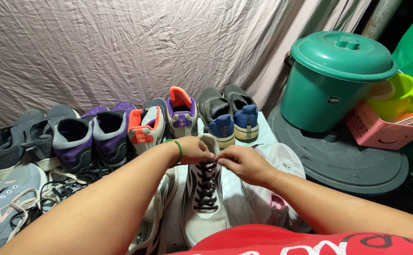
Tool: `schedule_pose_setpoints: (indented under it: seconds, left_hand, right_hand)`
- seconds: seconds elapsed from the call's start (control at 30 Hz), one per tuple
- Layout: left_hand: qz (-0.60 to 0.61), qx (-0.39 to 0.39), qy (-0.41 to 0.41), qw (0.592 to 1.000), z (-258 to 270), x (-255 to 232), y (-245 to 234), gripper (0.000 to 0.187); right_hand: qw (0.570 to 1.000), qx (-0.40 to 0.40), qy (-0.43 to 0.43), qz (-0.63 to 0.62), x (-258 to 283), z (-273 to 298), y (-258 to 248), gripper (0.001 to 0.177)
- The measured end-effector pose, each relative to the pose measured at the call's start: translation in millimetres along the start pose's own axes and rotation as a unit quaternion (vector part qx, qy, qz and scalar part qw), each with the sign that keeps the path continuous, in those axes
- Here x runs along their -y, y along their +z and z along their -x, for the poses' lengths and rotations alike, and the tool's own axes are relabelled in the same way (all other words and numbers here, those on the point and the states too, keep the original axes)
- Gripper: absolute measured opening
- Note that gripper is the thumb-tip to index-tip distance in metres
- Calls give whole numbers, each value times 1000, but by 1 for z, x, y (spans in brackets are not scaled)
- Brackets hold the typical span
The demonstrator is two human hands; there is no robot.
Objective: The person removes a black shoelace from a white sneaker and then re-laces the same shoe by threading the lace through the eyelets and tying a knot. The person then picks up a second white sneaker and begins to thread the same lace through its eyelets.
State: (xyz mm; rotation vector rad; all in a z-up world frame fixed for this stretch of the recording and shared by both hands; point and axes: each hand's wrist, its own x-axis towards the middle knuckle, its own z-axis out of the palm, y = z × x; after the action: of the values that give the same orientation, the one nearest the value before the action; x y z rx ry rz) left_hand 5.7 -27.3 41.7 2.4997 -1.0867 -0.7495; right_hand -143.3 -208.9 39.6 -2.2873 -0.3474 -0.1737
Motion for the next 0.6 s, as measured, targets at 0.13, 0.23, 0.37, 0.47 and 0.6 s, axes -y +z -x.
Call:
schedule_pose_setpoints:
  seconds: [0.13, 0.23, 0.37, 0.47, 0.6]
  left_hand:
    - [114, 8, 21, 993, 10, 13, -9, 36]
    - [224, 16, 18, 974, 12, 18, -4, 32]
    - [367, 15, 26, 930, 11, 31, 11, 29]
    - [380, -9, 42, 924, 7, 41, 20, 28]
    - [421, -49, 60, 904, 5, 42, 25, 28]
  right_hand:
    - [985, -13, 123, -121, 3, -13, 6, 21]
    - [959, 11, 164, -232, 6, -22, 10, 23]
    - [934, 31, 190, -300, 12, -29, 12, 23]
    - [927, 35, 192, -320, 16, -30, 10, 22]
    - [913, 25, 205, -351, 12, -32, 11, 18]
